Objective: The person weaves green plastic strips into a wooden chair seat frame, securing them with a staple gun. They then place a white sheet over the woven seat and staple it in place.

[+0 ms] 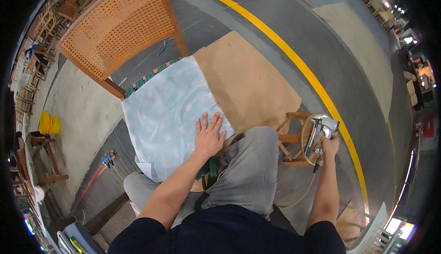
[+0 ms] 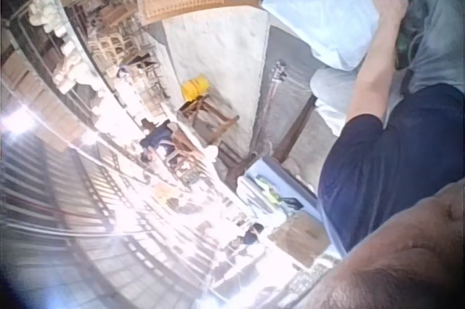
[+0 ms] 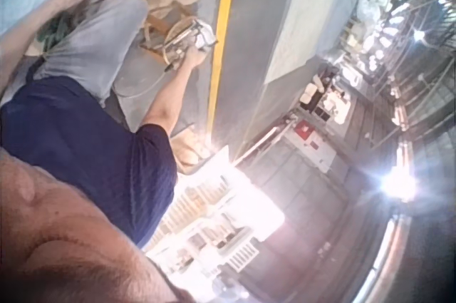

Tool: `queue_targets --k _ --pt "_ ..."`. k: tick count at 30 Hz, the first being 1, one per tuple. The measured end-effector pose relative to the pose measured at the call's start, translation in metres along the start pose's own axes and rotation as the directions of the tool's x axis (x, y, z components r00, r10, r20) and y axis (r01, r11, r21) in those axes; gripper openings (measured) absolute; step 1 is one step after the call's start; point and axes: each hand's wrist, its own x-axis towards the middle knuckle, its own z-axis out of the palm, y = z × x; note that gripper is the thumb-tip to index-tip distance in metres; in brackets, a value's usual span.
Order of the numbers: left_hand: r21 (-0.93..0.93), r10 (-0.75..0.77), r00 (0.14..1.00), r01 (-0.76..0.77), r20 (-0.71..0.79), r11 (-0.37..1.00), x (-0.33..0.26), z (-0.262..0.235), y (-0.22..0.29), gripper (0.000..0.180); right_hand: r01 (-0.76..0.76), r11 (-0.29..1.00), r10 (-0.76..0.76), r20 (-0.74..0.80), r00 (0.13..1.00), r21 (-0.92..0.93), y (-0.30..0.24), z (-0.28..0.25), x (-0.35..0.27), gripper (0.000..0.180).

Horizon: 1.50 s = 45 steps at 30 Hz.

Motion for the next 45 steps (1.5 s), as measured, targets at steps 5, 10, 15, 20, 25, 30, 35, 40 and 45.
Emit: queue_targets --k 5,10,15,20,25,30,35,40,45 --pt "0.036 0.002 1.000 -0.002 -0.013 0.999 -0.008 -0.001 -0.013 0.067 0.329 0.834 -0.393 0.057 0.918 0.443 -0.090 0.002 -0.047 0.043" --pt "-0.011 0.019 1.000 -0.019 0.003 1.000 -0.006 -0.006 -0.011 0.070 0.286 0.943 -0.329 0.629 0.704 0.172 -0.202 0.004 -0.068 0.060" --pt "0.003 0.010 0.999 -0.010 0.043 1.000 -0.007 -0.006 -0.016 0.073 0.654 0.633 -0.549 0.836 0.004 0.413 -0.267 0.083 -0.137 0.063" --pt "0.010 -0.019 0.994 0.018 0.107 1.000 -0.004 -0.007 -0.015 0.075 0.890 0.366 -0.154 0.961 -0.230 0.272 -0.264 0.140 -0.156 0.069" --pt "-0.022 -0.026 0.992 0.029 0.120 0.999 -0.003 -0.008 -0.015 0.077 0.896 0.269 -0.205 0.930 -0.305 0.353 -0.248 0.159 -0.152 0.067" --pt "-0.018 -0.018 0.989 0.021 0.144 1.000 -0.001 -0.010 -0.013 0.077 0.924 0.196 -0.202 0.935 -0.290 0.329 -0.235 0.168 -0.146 0.064" --pt "-0.012 -0.014 0.994 0.015 0.110 1.000 -0.003 -0.009 -0.017 0.076 0.942 0.135 -0.161 0.945 -0.286 0.308 -0.240 0.169 -0.152 0.068" --pt "-0.033 -0.014 0.995 0.017 0.095 0.999 -0.002 -0.009 -0.016 0.074 0.962 0.114 -0.112 0.965 -0.237 0.250 -0.244 0.167 -0.157 0.074" --pt "-0.094 -0.010 0.999 0.014 0.039 0.995 0.009 -0.007 -0.022 0.065 0.775 0.460 -0.389 0.883 -0.262 0.433 -0.242 0.149 -0.137 0.063"
